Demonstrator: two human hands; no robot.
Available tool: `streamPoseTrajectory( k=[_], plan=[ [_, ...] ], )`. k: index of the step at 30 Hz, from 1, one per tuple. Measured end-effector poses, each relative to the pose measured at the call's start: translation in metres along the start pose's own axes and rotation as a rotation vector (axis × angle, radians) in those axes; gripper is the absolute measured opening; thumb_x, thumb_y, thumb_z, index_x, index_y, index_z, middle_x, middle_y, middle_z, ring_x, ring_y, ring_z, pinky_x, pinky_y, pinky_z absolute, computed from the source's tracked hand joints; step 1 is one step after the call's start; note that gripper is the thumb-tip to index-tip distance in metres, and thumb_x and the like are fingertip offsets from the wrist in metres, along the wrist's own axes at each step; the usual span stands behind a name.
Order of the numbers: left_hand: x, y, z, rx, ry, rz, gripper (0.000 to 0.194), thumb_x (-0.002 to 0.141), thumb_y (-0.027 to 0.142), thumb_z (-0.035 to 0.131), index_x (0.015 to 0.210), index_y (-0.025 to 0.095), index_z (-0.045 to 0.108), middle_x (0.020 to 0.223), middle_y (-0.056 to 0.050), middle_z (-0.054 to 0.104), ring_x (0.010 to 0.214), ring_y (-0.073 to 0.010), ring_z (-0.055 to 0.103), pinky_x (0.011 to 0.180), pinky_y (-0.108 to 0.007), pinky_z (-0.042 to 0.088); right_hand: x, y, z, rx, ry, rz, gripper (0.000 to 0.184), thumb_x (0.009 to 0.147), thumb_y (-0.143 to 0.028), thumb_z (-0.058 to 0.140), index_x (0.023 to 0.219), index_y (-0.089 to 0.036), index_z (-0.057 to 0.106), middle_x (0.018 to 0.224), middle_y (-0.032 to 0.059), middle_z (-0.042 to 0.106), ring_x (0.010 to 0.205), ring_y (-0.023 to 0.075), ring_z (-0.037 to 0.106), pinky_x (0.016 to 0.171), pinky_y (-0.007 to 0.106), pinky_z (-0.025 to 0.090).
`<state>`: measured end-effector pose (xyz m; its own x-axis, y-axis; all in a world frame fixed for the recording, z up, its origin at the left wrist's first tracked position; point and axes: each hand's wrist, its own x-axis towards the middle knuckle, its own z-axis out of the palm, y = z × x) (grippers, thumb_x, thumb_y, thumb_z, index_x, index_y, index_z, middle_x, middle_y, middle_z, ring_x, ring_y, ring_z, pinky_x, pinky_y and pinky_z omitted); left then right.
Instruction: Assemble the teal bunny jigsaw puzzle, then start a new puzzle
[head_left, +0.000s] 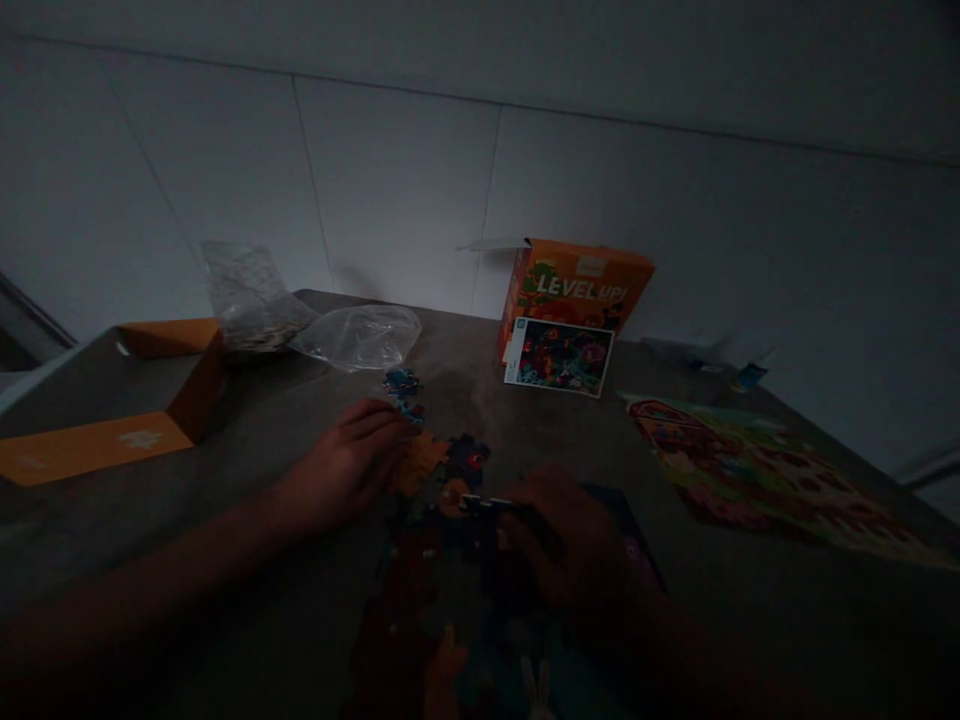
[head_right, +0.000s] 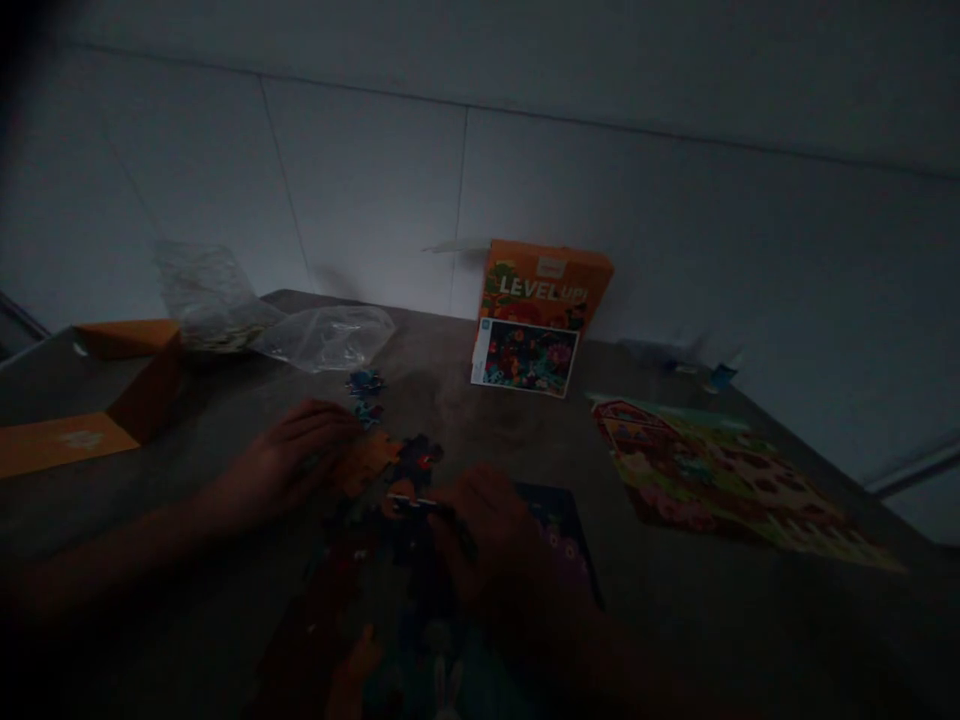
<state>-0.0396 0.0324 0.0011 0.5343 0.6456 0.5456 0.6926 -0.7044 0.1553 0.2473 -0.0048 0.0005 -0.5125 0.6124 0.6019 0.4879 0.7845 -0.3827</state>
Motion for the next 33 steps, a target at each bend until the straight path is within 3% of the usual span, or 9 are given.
streamPoseTrajectory(
  k=[5,11,20,27,33],
  plan=[
    [-0.001,-0.026,0.004,0.059,0.036,-0.296,0.033,0.101,0.036,0.042,0.110,0.016,0.067,0.105,-0.011,0.071,0.102,-0.0278,0.061,0.089,-0.044,0.054,0.000,0.008,0.000,0.050,-0.060,0.084,0.015,0.092,-0.010,0.056,0.100,-0.022,0.061,0.088,0.0027,0.063,0.082,0.0159,0.060,0.071,0.026,0.049],
    [-0.005,-0.033,0.010,0.048,0.008,-0.473,0.040,0.097,0.046,0.045,0.113,0.017,0.067,0.113,-0.012,0.070,0.107,-0.0310,0.062,0.095,-0.049,0.052,-0.001,0.013,0.005,0.088,-0.081,0.133,0.015,0.092,-0.012,0.054,0.096,-0.025,0.061,0.083,0.0019,0.062,0.075,0.0158,0.060,0.064,0.026,0.049],
    [-0.010,-0.044,0.021,0.040,-0.084,-0.485,0.041,0.093,0.049,0.050,0.117,0.021,0.068,0.123,-0.011,0.067,0.116,-0.0319,0.059,0.101,-0.049,0.048,0.007,0.006,0.015,0.112,-0.119,0.211,0.009,0.090,-0.015,0.055,0.087,-0.020,0.063,0.084,0.0047,0.065,0.078,0.0177,0.062,0.069,0.028,0.050],
    [0.001,-0.045,0.025,0.157,-0.167,-0.483,0.051,0.089,0.054,0.053,0.118,0.015,0.068,0.123,-0.016,0.064,0.115,-0.0358,0.058,0.099,-0.053,0.048,0.009,0.017,0.019,0.062,-0.074,0.234,0.007,0.087,-0.016,0.060,0.088,-0.016,0.067,0.086,0.0080,0.069,0.083,0.0205,0.064,0.078,0.032,0.050],
    [-0.001,-0.048,0.013,0.084,-0.161,-0.391,0.046,0.092,0.055,0.052,0.115,0.019,0.069,0.122,-0.013,0.066,0.113,-0.0300,0.061,0.102,-0.045,0.048,0.007,0.019,0.024,0.107,-0.038,0.246,0.005,0.085,-0.019,0.063,0.086,-0.018,0.068,0.084,0.0059,0.069,0.079,0.0190,0.064,0.076,0.030,0.050]
  ],
)
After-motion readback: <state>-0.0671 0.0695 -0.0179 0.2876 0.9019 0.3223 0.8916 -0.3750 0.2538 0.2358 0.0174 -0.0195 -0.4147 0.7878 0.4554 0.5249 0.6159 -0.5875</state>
